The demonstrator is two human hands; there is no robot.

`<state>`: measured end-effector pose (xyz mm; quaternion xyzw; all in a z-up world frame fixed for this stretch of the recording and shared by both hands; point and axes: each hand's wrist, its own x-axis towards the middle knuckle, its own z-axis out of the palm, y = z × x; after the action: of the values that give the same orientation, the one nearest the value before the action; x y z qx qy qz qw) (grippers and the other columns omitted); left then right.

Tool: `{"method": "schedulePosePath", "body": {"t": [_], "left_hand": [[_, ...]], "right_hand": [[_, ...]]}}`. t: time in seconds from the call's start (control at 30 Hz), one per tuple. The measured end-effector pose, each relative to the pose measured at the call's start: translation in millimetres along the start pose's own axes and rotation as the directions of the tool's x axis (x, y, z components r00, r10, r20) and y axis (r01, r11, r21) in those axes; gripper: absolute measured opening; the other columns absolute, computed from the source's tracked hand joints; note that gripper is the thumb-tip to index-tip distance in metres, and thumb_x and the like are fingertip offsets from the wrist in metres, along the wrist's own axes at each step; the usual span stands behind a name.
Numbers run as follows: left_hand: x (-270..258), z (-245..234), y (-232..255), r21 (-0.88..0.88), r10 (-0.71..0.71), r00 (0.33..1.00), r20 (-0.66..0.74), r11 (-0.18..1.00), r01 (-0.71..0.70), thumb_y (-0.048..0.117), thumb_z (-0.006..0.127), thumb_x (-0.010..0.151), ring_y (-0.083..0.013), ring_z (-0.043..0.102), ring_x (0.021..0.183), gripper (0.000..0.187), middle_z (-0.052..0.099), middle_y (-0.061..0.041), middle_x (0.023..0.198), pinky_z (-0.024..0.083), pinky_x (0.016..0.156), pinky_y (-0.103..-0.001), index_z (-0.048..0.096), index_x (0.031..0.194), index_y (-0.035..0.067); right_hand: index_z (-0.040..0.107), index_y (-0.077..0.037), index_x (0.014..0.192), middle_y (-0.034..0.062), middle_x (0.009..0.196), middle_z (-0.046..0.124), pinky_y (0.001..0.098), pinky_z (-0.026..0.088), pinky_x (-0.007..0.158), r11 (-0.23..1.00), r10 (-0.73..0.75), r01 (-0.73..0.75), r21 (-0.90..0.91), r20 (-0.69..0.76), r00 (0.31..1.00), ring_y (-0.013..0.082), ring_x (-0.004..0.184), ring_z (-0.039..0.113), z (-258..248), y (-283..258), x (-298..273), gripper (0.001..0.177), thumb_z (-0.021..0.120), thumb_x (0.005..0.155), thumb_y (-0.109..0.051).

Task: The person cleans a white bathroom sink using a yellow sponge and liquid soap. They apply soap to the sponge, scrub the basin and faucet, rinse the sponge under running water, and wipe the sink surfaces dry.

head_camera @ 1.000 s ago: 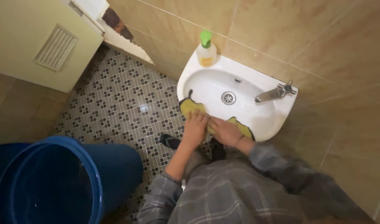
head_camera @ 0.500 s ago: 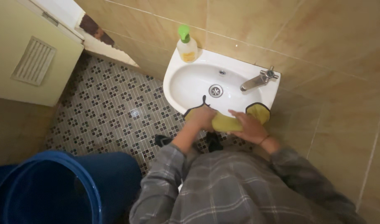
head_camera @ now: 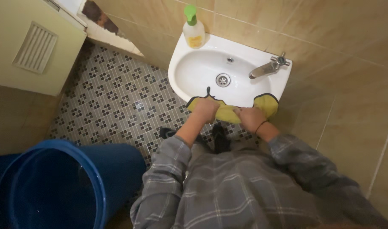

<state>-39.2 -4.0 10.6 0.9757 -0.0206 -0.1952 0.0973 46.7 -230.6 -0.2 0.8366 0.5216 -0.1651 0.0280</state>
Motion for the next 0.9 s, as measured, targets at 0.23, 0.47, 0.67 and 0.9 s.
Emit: {"method": "schedulePosePath", "body": {"t": [0.23,0.47,0.67,0.9], "left_hand": [[-32,-43,21,-0.042,0.042,0.999,-0.034,0.998,-0.043,0.020,0.072,0.077,-0.0333,0.073,0.091,0.026,0.075,-0.012,0.100,0.057,0.078,-0.048,0.073,0.102,0.015],[-28,-25,33,-0.030,0.103,0.986,-0.133,0.994,-0.108,0.017,0.066,0.083,-0.0321,0.073,0.092,0.025,0.075,-0.011,0.100,0.056,0.077,-0.046,0.070,0.107,0.011],[-9,36,28,0.057,0.330,0.747,-0.577,0.929,-0.366,0.014,0.058,0.079,-0.0309,0.071,0.092,0.042,0.072,-0.011,0.102,0.055,0.077,-0.045,0.064,0.119,0.006],[25,43,22,-0.020,0.328,0.915,-0.236,0.940,-0.342,0.015,0.055,0.091,-0.0355,0.071,0.082,0.033,0.070,-0.015,0.096,0.056,0.067,-0.049,0.064,0.122,0.007]], "right_hand": [[0.057,-0.014,0.140,0.0122,0.087,0.072,0.0475,0.056,0.069,0.999,-0.014,0.018,0.046,-0.073,0.997,0.0330,0.079,0.072,-16,-1,-6,0.067,0.075,0.075,-0.020],[0.063,-0.015,0.131,0.0108,0.086,0.070,0.0467,0.056,0.066,1.000,-0.007,0.008,0.005,-0.148,0.989,0.0329,0.074,0.070,-18,0,-23,0.049,0.070,0.083,-0.014],[0.065,-0.005,0.125,0.0123,0.087,0.068,0.0471,0.054,0.069,0.992,0.015,0.021,0.126,-0.272,0.962,0.0346,0.080,0.067,-21,-3,-39,0.056,0.070,0.070,-0.010],[0.067,-0.004,0.116,0.0112,0.089,0.069,0.0457,0.054,0.074,0.986,0.007,0.050,0.159,-0.341,0.940,0.0344,0.084,0.067,-2,4,-25,0.048,0.065,0.069,-0.007]]}}
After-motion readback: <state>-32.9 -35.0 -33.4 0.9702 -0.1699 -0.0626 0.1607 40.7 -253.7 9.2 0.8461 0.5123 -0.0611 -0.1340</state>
